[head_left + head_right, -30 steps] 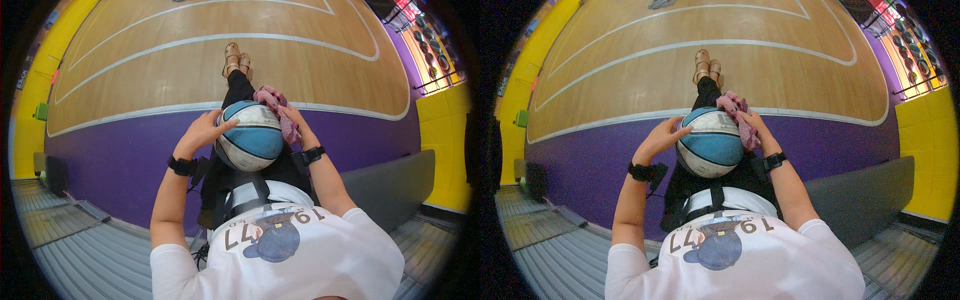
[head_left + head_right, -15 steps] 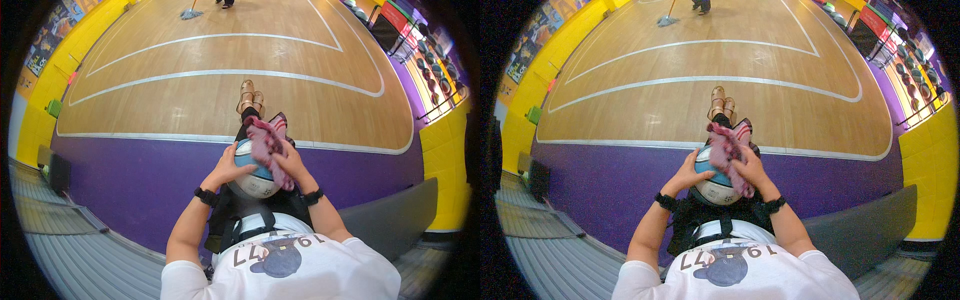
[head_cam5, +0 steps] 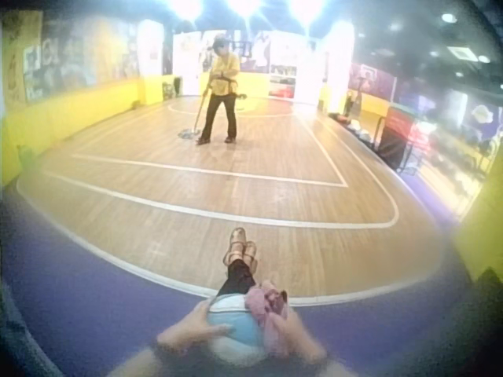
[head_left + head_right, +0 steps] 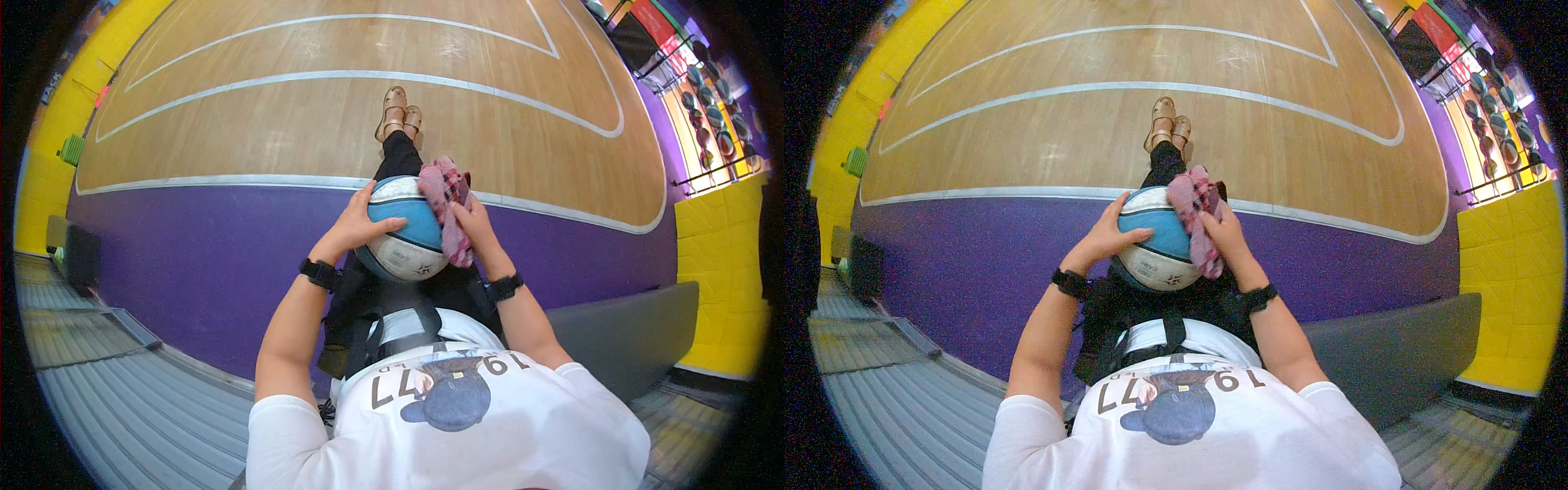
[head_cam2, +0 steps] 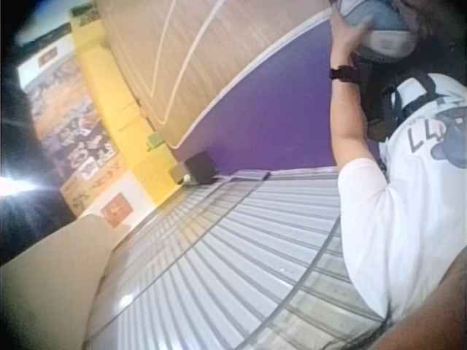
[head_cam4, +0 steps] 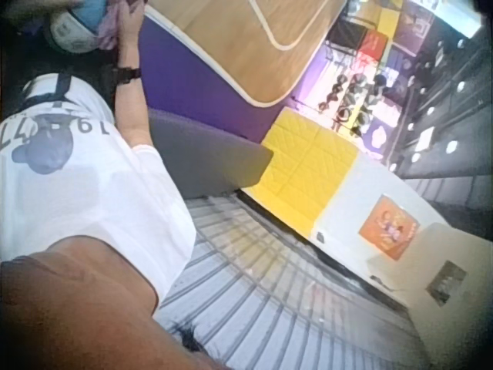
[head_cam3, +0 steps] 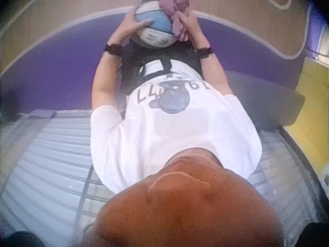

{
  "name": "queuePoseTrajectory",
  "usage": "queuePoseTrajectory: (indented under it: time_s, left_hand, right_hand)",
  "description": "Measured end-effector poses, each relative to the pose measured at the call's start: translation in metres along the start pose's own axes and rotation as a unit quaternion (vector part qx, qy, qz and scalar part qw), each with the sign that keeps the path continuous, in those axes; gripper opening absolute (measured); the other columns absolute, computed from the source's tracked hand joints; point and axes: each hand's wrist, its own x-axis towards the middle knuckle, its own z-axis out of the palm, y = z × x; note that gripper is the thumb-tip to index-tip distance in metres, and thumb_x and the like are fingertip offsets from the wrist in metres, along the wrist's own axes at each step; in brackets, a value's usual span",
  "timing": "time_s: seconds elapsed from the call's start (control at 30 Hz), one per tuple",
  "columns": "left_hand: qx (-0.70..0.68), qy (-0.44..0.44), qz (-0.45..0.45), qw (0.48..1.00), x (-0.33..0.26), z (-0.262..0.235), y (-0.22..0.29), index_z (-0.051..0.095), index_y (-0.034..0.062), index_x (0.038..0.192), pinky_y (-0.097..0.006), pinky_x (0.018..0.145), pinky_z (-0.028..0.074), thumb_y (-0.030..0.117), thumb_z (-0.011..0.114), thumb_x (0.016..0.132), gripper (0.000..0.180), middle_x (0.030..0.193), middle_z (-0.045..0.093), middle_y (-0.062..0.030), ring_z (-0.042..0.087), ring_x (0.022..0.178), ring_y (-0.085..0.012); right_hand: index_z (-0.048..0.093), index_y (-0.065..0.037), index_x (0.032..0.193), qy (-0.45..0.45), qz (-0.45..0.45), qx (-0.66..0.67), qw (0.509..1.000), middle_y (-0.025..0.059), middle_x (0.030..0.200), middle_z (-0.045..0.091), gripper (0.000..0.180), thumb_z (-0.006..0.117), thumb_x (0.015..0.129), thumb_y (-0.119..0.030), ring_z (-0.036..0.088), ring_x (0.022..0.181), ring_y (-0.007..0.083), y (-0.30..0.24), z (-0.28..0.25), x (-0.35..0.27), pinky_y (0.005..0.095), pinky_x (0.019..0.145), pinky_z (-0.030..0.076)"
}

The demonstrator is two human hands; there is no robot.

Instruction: Wiping a basketball with a cloth while sitting on a bench.

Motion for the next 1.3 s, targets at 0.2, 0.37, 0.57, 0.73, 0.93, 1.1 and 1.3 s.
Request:
queuePoseTrajectory:
  time_s: [0.2, 0.37, 0.57, 0.73, 0.93, 1.1, 1.3]
  left_hand:
    - [0.003, 0.011, -0.045, 0.999, -0.009, -0.005, -0.003, 0.029, -0.0042, 0.148, -0.042, 0.112, 0.033, 0.057, 0.079, 0.068, 0.112, 0.145, 0.038, -0.0316, 0.037, 0.137, -0.0406]
    - [0.110, -0.090, -0.021, 0.990, -0.016, -0.038, 0.052, 0.030, 0.0010, 0.149, -0.044, 0.114, 0.029, 0.053, 0.081, 0.068, 0.109, 0.150, 0.032, -0.0300, 0.032, 0.141, -0.0394]
    - [0.056, -0.006, 0.103, 0.993, -0.022, 0.006, -0.003, 0.024, 0.0073, 0.152, -0.049, 0.116, 0.025, 0.059, 0.087, 0.056, 0.126, 0.152, 0.023, -0.0324, 0.023, 0.142, -0.0463]
    - [0.073, 0.026, 0.059, 0.995, -0.024, 0.010, 0.006, 0.024, 0.0034, 0.151, -0.049, 0.115, 0.026, 0.059, 0.087, 0.055, 0.128, 0.151, 0.026, -0.0327, 0.026, 0.142, -0.0453]
    - [0.089, 0.023, 0.050, 0.994, -0.015, 0.015, 0.004, 0.024, 0.0017, 0.151, -0.049, 0.115, 0.026, 0.060, 0.085, 0.057, 0.127, 0.150, 0.027, -0.0342, 0.025, 0.142, -0.0457]
    - [0.066, 0.024, 0.064, 0.996, -0.019, 0.010, -0.008, 0.024, 0.0018, 0.151, -0.048, 0.115, 0.026, 0.061, 0.085, 0.058, 0.126, 0.150, 0.027, -0.0341, 0.026, 0.142, -0.0451]
    - [0.066, 0.016, 0.057, 0.996, -0.010, 0.015, 0.008, 0.024, 0.0001, 0.151, -0.048, 0.116, 0.025, 0.061, 0.084, 0.058, 0.126, 0.151, 0.027, -0.0324, 0.025, 0.143, -0.0439]
  right_hand:
    - [0.054, 0.000, 0.131, 0.039, -0.149, -0.186, 0.970, 0.0203, 0.132, 0.056, 0.055, 0.067, 0.082, -0.021, 0.056, 0.119, 0.0319, -0.027, 0.023, -0.030, 0.0375, 0.101, 0.043]
    - [0.055, 0.001, 0.132, -0.005, 0.113, 0.077, 0.991, 0.0071, 0.116, 0.064, 0.046, 0.061, 0.092, -0.023, 0.060, 0.099, 0.0160, 0.012, -0.039, 0.009, 0.0305, 0.088, 0.048]
    - [0.058, 0.002, 0.127, -0.007, 0.095, 0.076, 0.993, 0.0070, 0.116, 0.064, 0.048, 0.063, 0.093, -0.031, 0.059, 0.101, 0.0161, 0.013, -0.007, 0.005, 0.0298, 0.091, 0.047]
    - [0.057, -0.001, 0.128, -0.035, -0.193, -0.206, 0.959, 0.0160, 0.125, 0.062, 0.058, 0.072, 0.084, -0.035, 0.059, 0.113, 0.0302, -0.065, 0.022, -0.022, 0.0357, 0.101, 0.043]
    - [0.057, 0.000, 0.127, -0.011, -0.007, 0.038, 0.999, 0.0101, 0.114, 0.067, 0.049, 0.068, 0.087, -0.025, 0.061, 0.101, 0.0182, -0.002, -0.004, 0.010, 0.0333, 0.091, 0.048]
    - [0.056, 0.001, 0.129, 0.011, -0.105, -0.129, 0.986, 0.0209, 0.133, 0.056, 0.054, 0.069, 0.085, -0.028, 0.054, 0.123, 0.0320, -0.024, 0.015, -0.023, 0.0373, 0.104, 0.041]
    - [0.056, 0.001, 0.129, 0.027, 0.078, -0.046, 0.995, 0.0093, 0.116, 0.066, 0.049, 0.066, 0.090, -0.026, 0.060, 0.105, 0.0177, 0.049, -0.031, 0.017, 0.0315, 0.094, 0.046]
